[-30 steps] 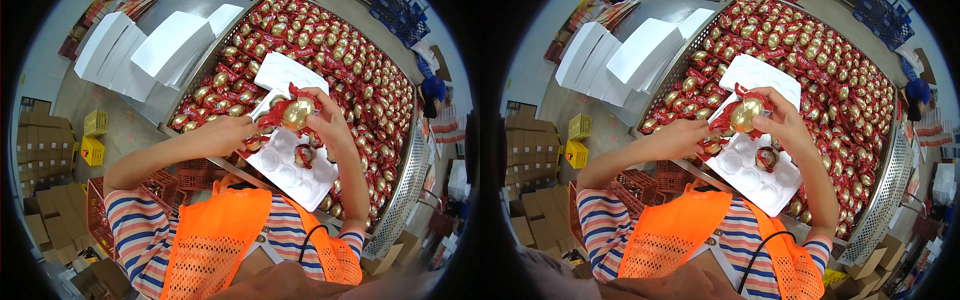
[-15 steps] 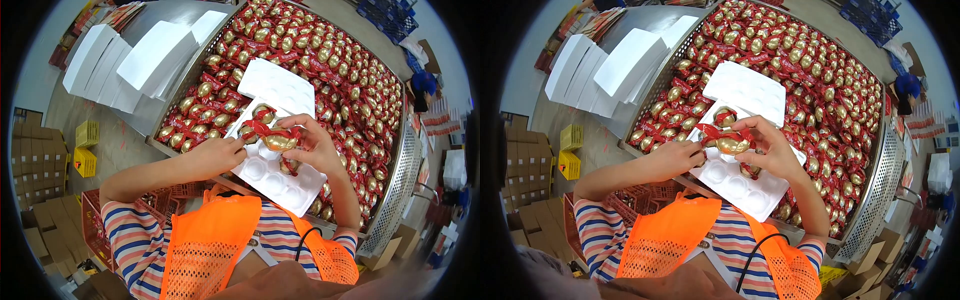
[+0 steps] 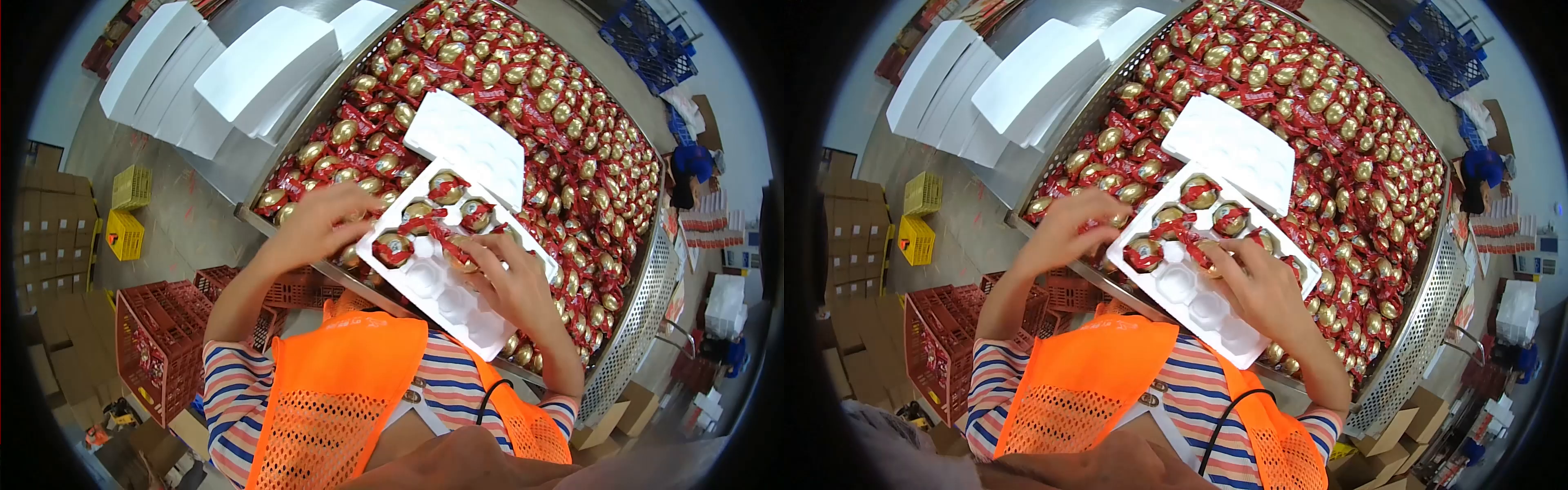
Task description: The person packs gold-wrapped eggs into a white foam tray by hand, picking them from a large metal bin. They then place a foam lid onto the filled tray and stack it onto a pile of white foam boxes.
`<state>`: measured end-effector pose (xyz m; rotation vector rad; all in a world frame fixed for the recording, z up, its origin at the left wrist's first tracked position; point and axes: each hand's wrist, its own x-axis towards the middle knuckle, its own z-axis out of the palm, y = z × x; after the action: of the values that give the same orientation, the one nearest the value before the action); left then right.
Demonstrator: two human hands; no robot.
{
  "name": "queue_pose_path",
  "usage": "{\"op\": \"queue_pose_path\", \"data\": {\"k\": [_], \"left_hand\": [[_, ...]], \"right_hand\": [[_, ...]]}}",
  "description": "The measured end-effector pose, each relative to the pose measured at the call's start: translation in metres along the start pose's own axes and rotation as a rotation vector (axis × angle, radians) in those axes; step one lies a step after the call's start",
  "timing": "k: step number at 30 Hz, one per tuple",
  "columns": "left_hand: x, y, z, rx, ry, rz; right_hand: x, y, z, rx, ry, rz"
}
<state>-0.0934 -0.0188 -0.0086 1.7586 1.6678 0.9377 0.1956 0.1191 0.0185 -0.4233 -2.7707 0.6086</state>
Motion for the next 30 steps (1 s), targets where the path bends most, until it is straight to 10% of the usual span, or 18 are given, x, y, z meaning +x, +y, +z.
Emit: {"op": "queue_pose_path", "data": {"k": [7, 19, 25, 30], "left_hand": [[0.004, -0.096, -0.026, 0.571, 0.246, -0.286], [0.059, -0.172, 0.006, 0.680, 0.174, -0.234], [0.090, -0.188, 0.008, 0.504, 0.061, -0.442], [0.081, -0.139, -0.021, -1.302, 0.194, -0.395]], "right_hand": [[0.043, -0.014, 0.016, -0.196, -0.373, 0.112], [0.094, -0.019, 0.023, -0.186, -0.695, 0.031], [0.066, -0.015, 0.017, -0.194, -0.482, 0.203], [0.051, -0.018, 0.037, -0.320, -0.470, 0.122]]}}
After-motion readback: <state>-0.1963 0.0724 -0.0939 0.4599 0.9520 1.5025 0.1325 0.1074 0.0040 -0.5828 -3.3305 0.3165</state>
